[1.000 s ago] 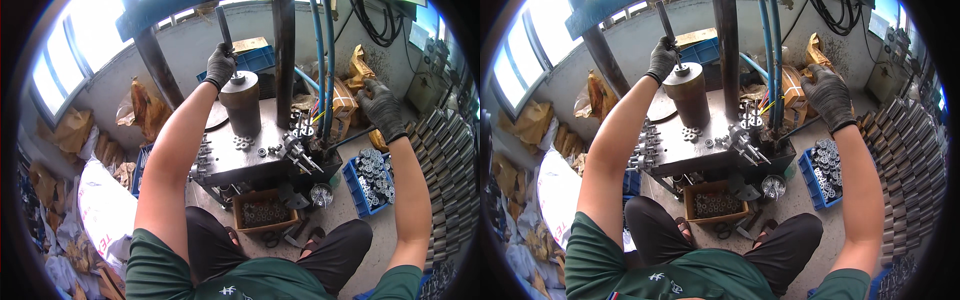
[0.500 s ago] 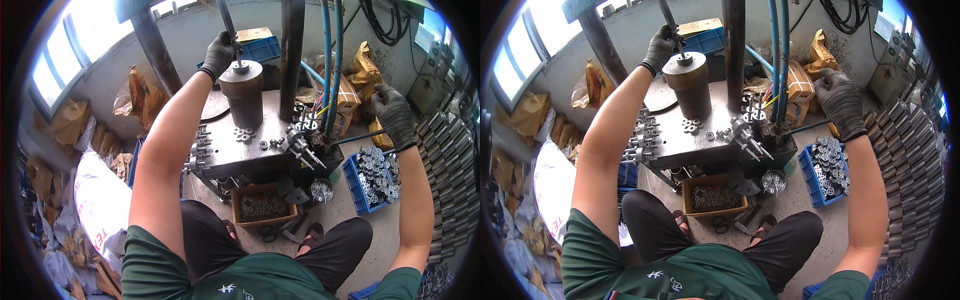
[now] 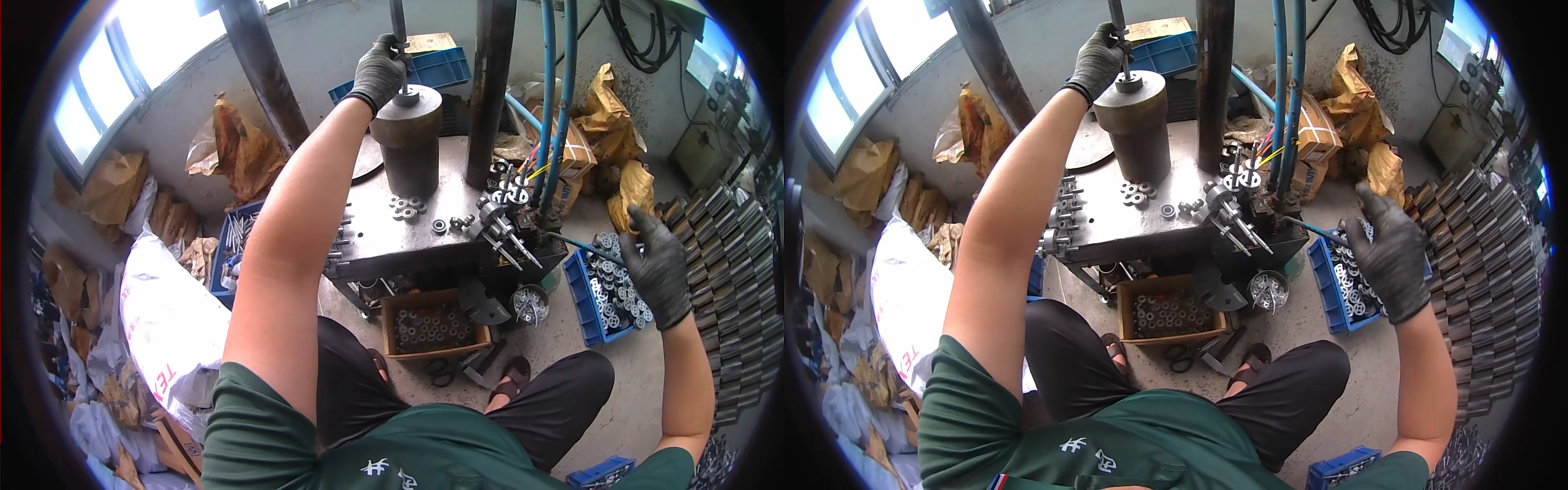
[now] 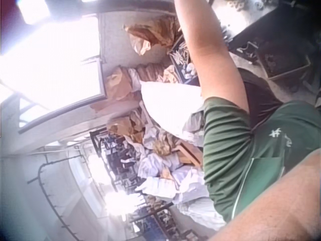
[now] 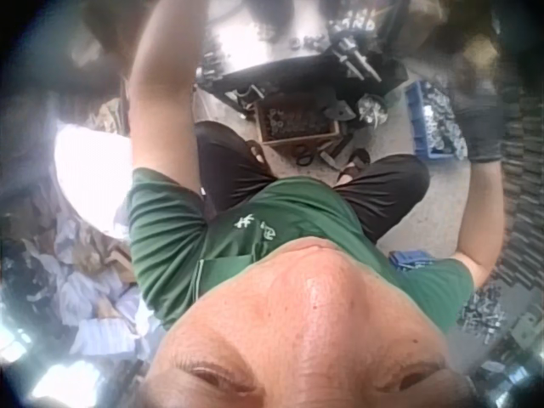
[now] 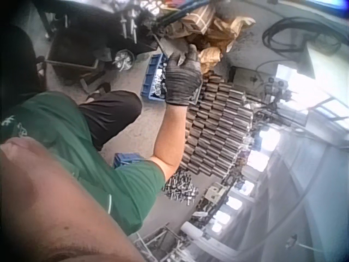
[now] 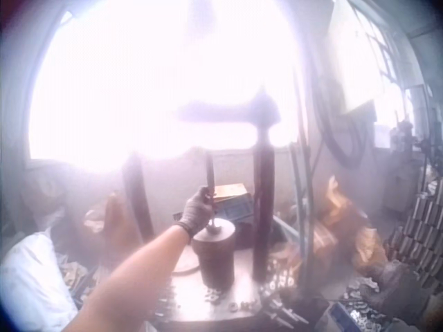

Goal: The person is using a manual press machine to assemble or shape metal components.

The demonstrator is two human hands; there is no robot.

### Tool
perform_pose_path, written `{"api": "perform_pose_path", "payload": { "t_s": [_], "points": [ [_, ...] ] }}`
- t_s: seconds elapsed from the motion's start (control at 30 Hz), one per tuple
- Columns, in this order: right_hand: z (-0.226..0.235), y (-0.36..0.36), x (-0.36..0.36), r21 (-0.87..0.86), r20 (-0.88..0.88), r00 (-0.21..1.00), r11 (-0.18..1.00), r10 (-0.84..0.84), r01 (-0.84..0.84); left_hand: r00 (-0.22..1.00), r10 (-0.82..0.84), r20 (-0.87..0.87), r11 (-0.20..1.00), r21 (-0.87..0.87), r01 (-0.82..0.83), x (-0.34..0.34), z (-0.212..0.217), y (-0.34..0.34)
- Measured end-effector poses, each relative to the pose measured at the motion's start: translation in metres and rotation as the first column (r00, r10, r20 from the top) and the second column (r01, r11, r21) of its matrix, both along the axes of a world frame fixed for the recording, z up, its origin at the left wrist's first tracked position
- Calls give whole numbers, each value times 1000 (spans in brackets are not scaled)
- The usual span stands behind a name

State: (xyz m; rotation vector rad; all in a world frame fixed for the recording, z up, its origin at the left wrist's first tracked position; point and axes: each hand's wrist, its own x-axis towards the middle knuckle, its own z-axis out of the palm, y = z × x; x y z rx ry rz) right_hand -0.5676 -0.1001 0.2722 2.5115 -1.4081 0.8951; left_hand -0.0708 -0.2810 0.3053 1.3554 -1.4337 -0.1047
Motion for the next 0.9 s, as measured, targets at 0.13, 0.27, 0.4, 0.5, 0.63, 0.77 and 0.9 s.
{"api": "perform_pose_path", "payload": {
  "t_s": [0.13, 0.27, 0.4, 0.5, 0.63, 0.77, 0.9],
  "points": [
    [-3, 33, -1, 154, -261, 964, 988, 46, -6, 999, 40, -29, 999, -27, -41, -10, -8, 5],
    [7, 28, 9, 441, -357, 933, 890, 53, 118, 993, 73, -90, 994, -79, -80, -10, -26, -3],
    [5, 37, 17, 422, -419, 891, 906, 172, 24, 993, -10, -118, 994, -107, -2, -10, -31, -9],
    [0, 40, 14, 439, -387, 912, 897, 134, 54, 988, -21, -155, 999, -53, 13, -4, -36, -8],
    [-26, 54, -4, 437, -317, 934, 899, 165, -11, 912, -146, -384, 985, 29, 170, -16, -29, 10],
    [-42, 79, -13, 490, -289, 948, 871, 131, 29, 939, -108, -326, 991, 37, 127, -20, -26, 11],
    [-55, 90, -15, 500, -197, 978, 865, 65, 44, 951, -52, -305, 997, 37, 66, -27, -22, 22]
  ]
}}
